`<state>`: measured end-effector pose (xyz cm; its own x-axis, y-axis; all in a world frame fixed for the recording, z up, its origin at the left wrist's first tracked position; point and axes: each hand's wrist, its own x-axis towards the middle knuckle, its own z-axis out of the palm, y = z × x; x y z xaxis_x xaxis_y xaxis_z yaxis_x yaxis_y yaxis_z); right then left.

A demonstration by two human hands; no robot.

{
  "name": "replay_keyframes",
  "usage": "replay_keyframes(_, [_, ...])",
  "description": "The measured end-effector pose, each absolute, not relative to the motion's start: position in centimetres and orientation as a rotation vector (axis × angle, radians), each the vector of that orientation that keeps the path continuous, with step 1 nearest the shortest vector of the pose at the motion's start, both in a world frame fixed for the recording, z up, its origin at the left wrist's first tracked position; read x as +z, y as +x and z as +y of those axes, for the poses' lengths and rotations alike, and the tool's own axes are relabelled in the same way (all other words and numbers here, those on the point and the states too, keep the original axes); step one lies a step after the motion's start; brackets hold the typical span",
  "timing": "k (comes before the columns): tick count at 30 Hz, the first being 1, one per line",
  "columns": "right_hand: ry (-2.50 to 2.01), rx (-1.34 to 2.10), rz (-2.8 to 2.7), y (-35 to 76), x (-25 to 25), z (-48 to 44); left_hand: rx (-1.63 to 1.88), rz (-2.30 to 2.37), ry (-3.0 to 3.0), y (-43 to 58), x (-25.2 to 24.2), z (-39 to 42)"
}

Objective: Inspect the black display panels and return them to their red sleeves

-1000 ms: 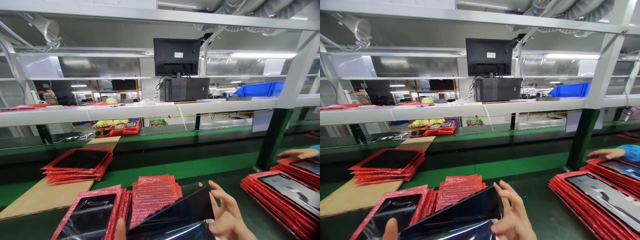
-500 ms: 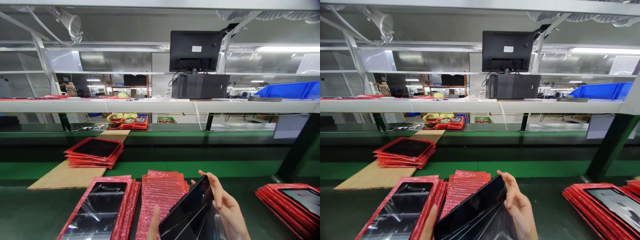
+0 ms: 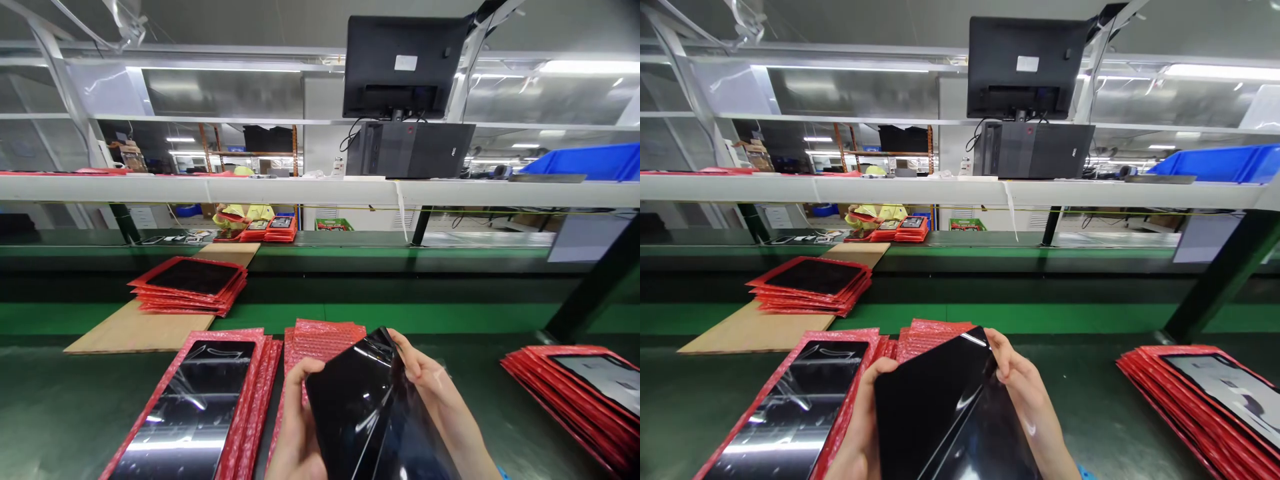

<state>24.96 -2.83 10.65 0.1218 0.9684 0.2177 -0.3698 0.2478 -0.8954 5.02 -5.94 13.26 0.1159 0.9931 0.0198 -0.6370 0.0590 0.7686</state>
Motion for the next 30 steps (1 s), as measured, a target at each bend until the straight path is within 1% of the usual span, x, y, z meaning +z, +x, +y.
replay_keyframes(5, [-0.778,1.156,-0.925,25.3,10.5,-2.6,1.472,0.566,0.780,5.3,12.6,-5.4])
replay_keyframes(9, [-0.756,1.200,-0.763,25.6,10.2,-2.2,1.448,0.598,0.736,5.4,12.8,-5.0])
replay_keyframes(13, [-0.783,1.215,-0.620,25.8,9.8,-2.1,1.396,0.744,0.707,5.2,13.3,-4.9])
replay_keyframes(22, [-0.787,1.240,-0.608,25.6,9.9,-1.9,1.388,0.781,0.771,5.1,13.3,-4.1])
replay_keyframes(30, [-0.705,1.224,-0.624,25.8,9.5,-1.6,1.436,0.808,0.844,5.2,12.7,-3.4])
